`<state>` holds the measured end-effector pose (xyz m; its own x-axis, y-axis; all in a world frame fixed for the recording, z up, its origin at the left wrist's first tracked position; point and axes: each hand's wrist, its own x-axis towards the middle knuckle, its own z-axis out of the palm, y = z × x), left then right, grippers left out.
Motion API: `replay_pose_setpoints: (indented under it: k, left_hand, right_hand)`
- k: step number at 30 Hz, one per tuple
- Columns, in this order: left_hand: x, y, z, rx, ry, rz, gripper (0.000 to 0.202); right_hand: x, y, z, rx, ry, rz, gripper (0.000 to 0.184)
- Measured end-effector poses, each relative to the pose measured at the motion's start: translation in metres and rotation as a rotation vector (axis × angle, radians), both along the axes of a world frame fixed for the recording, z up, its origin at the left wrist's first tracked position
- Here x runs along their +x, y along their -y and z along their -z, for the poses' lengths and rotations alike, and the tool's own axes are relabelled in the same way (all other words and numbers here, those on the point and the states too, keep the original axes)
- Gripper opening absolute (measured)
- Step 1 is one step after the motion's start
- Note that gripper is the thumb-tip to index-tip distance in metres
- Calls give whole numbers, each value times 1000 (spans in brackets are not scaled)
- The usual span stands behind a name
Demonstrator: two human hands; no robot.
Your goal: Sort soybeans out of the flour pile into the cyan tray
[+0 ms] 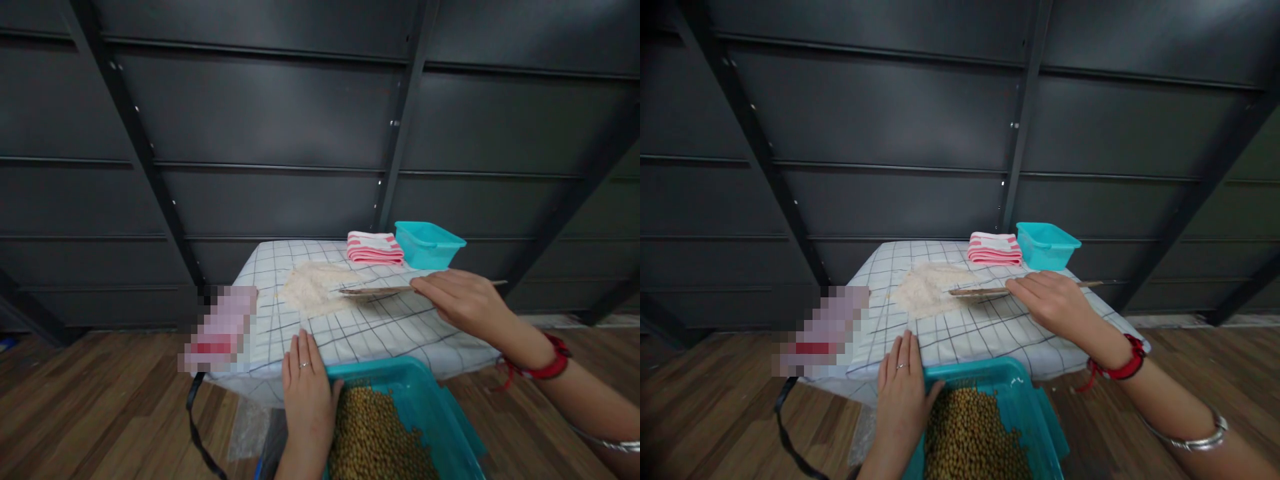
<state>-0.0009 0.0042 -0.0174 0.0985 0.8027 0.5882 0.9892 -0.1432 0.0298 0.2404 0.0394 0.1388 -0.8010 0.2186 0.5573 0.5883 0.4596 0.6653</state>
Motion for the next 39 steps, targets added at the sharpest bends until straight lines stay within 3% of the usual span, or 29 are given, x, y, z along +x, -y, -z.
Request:
replay_pose_setpoints:
  k: [6, 15, 23, 39]
  left_hand:
    - [0, 0, 1, -4, 4, 7, 63]
    - [1, 0, 0, -13, 9, 6, 63]
    - [0, 1, 0, -23, 22, 7, 64]
    - [0, 0, 0, -50, 46, 21, 62]
  right_hand:
    - [-3, -17, 5, -107, 57, 64, 27]
    - [4, 6, -13, -89, 39, -50, 27]
    - [-6, -6, -4, -100, 47, -1, 27]
    - [-6, 0, 2, -124, 27, -29, 24]
